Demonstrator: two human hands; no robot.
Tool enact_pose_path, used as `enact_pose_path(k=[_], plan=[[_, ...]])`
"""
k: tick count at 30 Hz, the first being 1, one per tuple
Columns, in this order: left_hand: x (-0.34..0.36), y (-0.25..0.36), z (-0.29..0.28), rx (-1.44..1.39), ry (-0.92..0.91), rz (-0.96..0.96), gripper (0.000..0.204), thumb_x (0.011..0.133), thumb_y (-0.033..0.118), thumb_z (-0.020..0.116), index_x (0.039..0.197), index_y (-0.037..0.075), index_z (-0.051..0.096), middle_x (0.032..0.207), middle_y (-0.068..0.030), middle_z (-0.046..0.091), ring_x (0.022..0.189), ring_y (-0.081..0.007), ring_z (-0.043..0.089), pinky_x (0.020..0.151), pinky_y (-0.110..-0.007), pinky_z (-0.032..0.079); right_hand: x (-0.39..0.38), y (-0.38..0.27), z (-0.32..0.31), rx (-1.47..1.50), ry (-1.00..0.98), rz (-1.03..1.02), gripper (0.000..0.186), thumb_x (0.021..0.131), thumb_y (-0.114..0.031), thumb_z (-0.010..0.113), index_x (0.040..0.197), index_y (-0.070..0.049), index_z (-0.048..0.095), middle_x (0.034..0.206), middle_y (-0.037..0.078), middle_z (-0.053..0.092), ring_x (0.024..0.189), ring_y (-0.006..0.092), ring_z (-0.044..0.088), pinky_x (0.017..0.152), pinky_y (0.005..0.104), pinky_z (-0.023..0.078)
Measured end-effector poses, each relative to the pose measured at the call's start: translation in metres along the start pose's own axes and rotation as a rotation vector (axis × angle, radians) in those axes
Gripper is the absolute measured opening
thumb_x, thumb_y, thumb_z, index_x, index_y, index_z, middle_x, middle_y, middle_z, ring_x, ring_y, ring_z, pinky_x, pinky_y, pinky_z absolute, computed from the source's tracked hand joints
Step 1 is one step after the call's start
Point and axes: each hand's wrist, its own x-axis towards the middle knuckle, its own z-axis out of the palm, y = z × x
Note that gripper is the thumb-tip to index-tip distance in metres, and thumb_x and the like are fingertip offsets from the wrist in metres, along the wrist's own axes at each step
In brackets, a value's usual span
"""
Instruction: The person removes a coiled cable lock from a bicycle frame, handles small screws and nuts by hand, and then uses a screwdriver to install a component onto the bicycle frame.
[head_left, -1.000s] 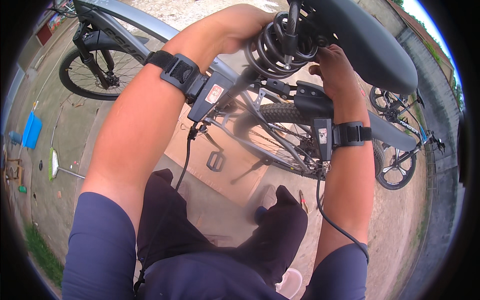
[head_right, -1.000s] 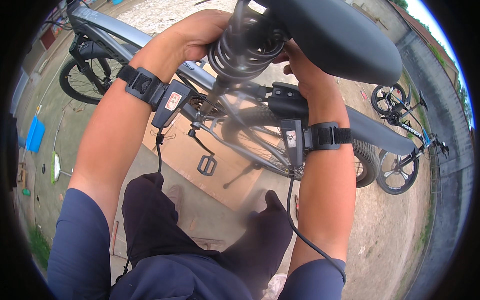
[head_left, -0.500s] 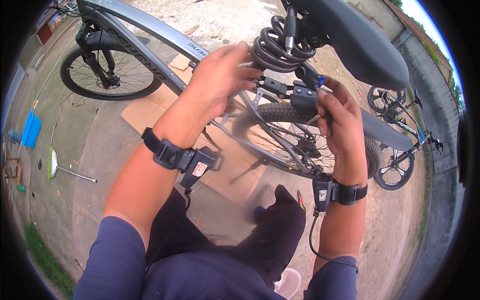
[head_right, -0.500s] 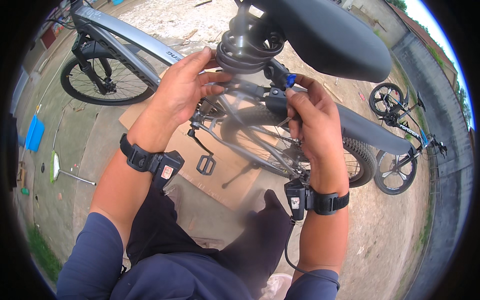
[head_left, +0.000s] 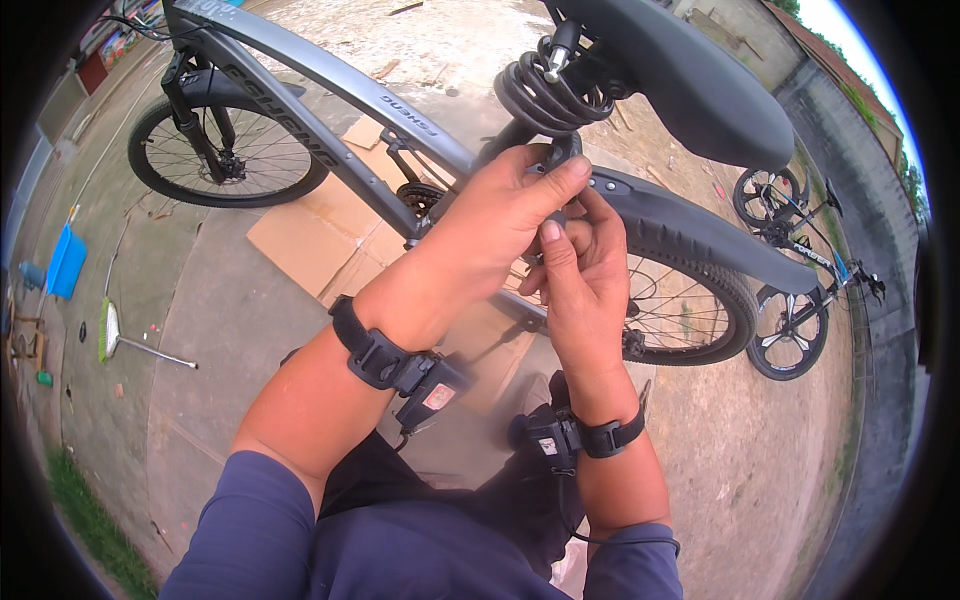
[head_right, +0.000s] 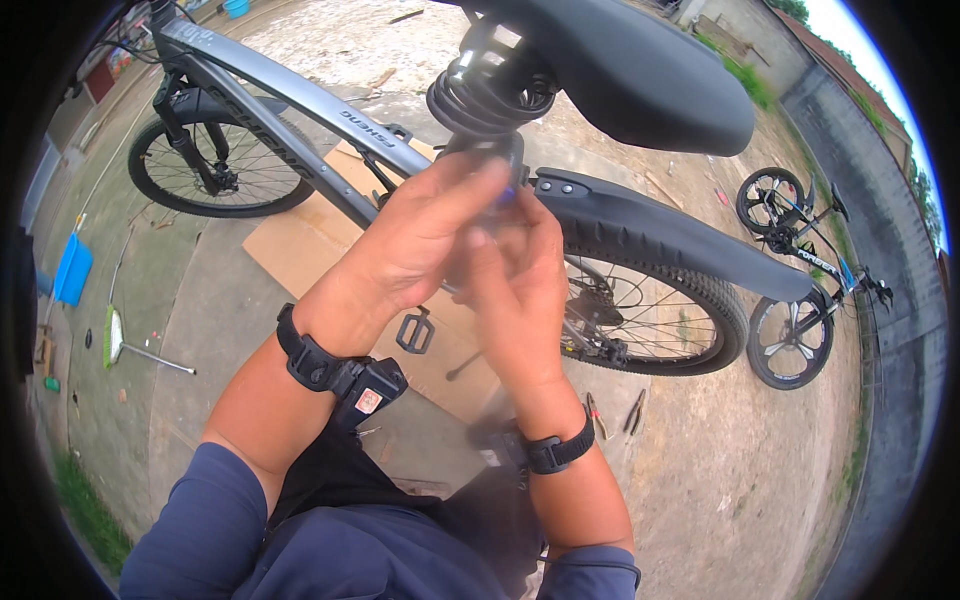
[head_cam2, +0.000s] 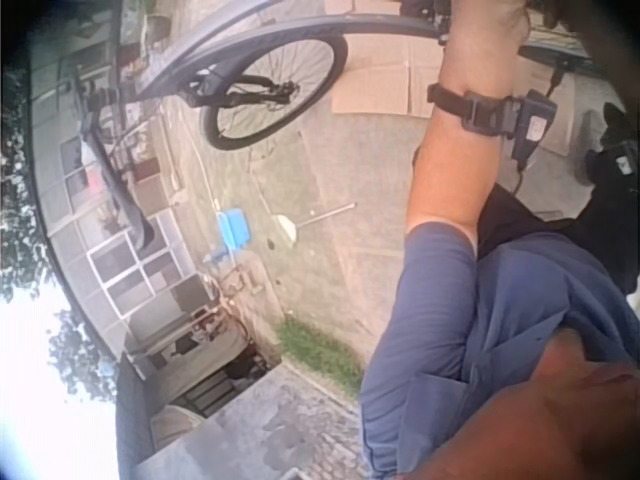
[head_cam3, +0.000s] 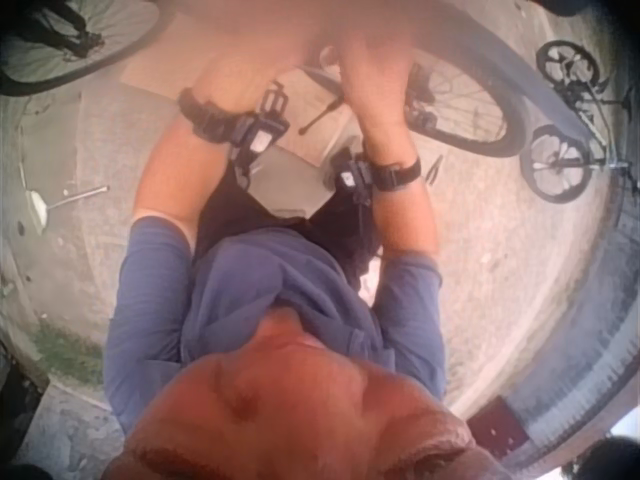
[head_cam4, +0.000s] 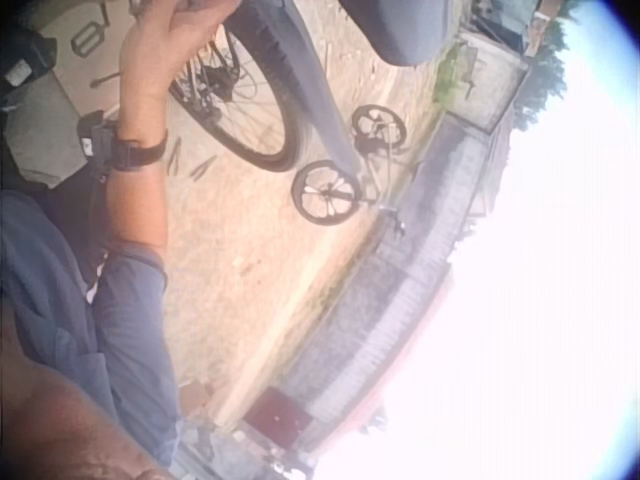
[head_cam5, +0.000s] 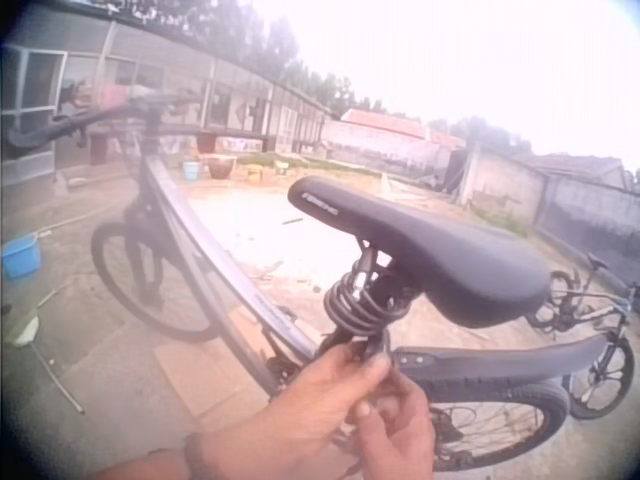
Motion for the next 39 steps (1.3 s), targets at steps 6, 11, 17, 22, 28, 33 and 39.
enact_pose_path(k=[6, 11, 17, 22, 28, 33, 39], plan=[[-0.001, 0.008, -0.005, 0.09, 0.073, -0.006, 0.04, 0.095, 0.025, 0.064, 0.125, 0.002, 0.057, 0.106, -0.0077, 0.065, 0.096, -0.0171, 0.064, 0.084, -0.032, 0.052, 0.003, -0.012, -0.02, -0.393, -0.122, -0.173, 0.035, 0.096, -0.012, 0.063, 0.128, 0.003, 0.058, 0.103, 0.009, 0.064, 0.076, 0.0083, 0.062, 0.062, 0.0226, 0.051], [0.0, 0.01, -0.005, 0.237, 0.077, 0.023, 0.04, 0.096, 0.024, 0.06, 0.127, 0.0, 0.056, 0.107, -0.0066, 0.066, 0.091, -0.0139, 0.064, 0.082, -0.029, 0.051, 0.038, -0.059, -0.003, -0.145, 0.063, -0.189, 0.032, 0.098, -0.025, 0.063, 0.114, 0.002, 0.066, 0.089, 0.007, 0.066, 0.065, 0.0057, 0.062, 0.052, 0.0173, 0.04], [0.004, 0.004, -0.005, 0.231, 0.063, 0.073, 0.041, 0.093, 0.021, 0.06, 0.126, -0.003, 0.055, 0.1, -0.0059, 0.065, 0.086, -0.0108, 0.061, 0.076, -0.025, 0.05, 0.076, -0.069, 0.032, -0.106, 0.072, -0.132, 0.041, 0.092, -0.034, 0.07, 0.105, 0.005, 0.066, 0.079, 0.009, 0.068, 0.056, 0.0076, 0.06, 0.049, 0.0192, 0.04], [0.006, -0.006, -0.013, 0.326, 0.087, 0.168, 0.045, 0.087, 0.015, 0.058, 0.124, -0.01, 0.052, 0.086, -0.0104, 0.066, 0.074, -0.0137, 0.064, 0.066, -0.027, 0.051, 0.081, -0.069, 0.043, -0.111, 0.117, -0.114, 0.037, 0.09, -0.028, 0.069, 0.1, 0.007, 0.063, 0.08, 0.011, 0.072, 0.058, 0.0106, 0.064, 0.058, 0.0246, 0.051], [-0.007, 0.022, -0.027, 0.42, 0.143, 0.092, 0.051, 0.087, 0.016, 0.058, 0.129, -0.012, 0.049, 0.089, -0.0122, 0.068, 0.073, -0.0156, 0.067, 0.064, -0.028, 0.052, 0.073, -0.067, 0.036, -0.081, 0.107, -0.091, 0.026, 0.097, -0.018, 0.064, 0.107, 0.005, 0.061, 0.083, 0.011, 0.07, 0.058, 0.0093, 0.062, 0.048, 0.0176, 0.041], [-0.009, 0.035, -0.029, 0.475, 0.133, 0.163, 0.05, 0.088, 0.018, 0.071, 0.13, -0.004, 0.053, 0.092, -0.0065, 0.066, 0.073, -0.0095, 0.066, 0.062, -0.022, 0.054, 0.066, -0.054, 0.017, -0.026, 0.128, -0.088, 0.023, 0.098, -0.015, 0.062, 0.108, 0.006, 0.061, 0.089, 0.011, 0.069, 0.063, 0.0101, 0.064, 0.05, 0.0177, 0.042], [-0.008, 0.022, -0.033, 0.588, 0.168, 0.324, 0.053, 0.083, 0.012, 0.078, 0.13, 0.003, 0.057, 0.092, -0.0032, 0.065, 0.074, -0.0068, 0.064, 0.062, -0.022, 0.054, 0.07, -0.049, -0.002, -0.073, 0.022, -0.093, 0.026, 0.097, -0.016, 0.064, 0.109, 0.006, 0.06, 0.089, 0.011, 0.07, 0.066, 0.0098, 0.066, 0.051, 0.0181, 0.044]])
